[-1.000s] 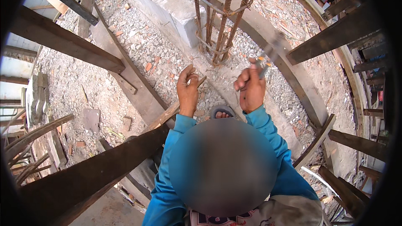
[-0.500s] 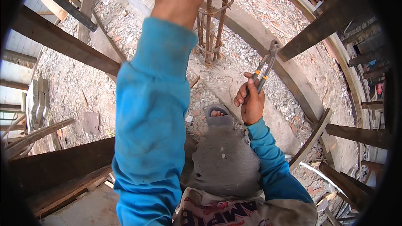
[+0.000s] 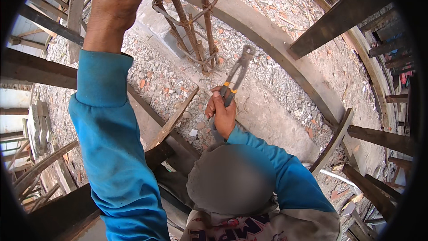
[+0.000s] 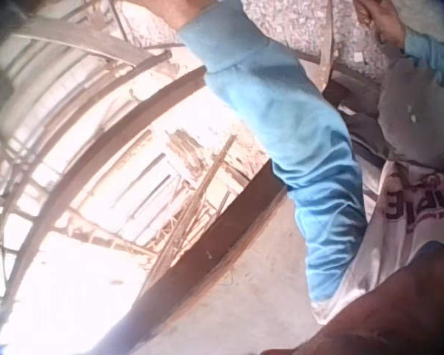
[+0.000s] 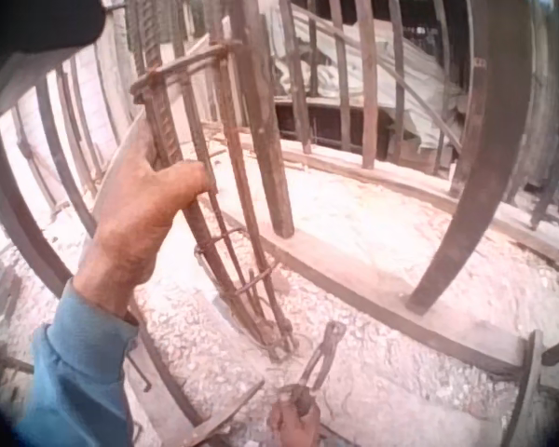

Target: The person uses pliers to twist and tighten wire around rebar rods to secure a structural framework at a construction site.

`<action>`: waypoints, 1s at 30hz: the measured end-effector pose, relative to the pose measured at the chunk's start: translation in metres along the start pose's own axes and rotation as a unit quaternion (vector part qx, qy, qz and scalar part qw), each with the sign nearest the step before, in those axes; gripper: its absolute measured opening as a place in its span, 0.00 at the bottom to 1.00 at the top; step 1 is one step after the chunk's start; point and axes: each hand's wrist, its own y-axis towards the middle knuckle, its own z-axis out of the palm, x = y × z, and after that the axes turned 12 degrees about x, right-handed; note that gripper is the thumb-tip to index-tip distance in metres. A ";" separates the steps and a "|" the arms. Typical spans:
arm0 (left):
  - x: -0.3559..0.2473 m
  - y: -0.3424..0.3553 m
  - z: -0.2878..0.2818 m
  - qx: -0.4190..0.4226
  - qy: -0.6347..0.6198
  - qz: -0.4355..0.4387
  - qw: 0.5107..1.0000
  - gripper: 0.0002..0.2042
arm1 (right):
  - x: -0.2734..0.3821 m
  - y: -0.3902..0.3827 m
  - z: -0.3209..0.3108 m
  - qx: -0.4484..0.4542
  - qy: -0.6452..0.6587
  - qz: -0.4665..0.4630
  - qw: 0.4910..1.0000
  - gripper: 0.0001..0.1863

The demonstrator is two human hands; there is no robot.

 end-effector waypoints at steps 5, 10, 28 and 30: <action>0.017 0.009 -0.007 0.073 -0.049 -0.008 0.996 0.33 | -0.024 0.013 -0.017 0.047 -0.139 -0.013 0.989 0.09; 0.055 0.012 -0.008 -0.068 0.058 -0.002 0.996 0.25 | -0.031 -0.029 -0.058 -0.015 -0.081 0.068 0.994 0.10; 0.122 0.035 -0.022 -0.148 0.017 0.189 0.971 0.15 | -0.023 -0.064 -0.127 -0.042 -0.115 0.148 0.981 0.17; 0.121 0.042 -0.026 -0.162 0.014 0.186 0.969 0.16 | -0.023 -0.042 -0.107 -0.048 -0.028 0.096 0.994 0.18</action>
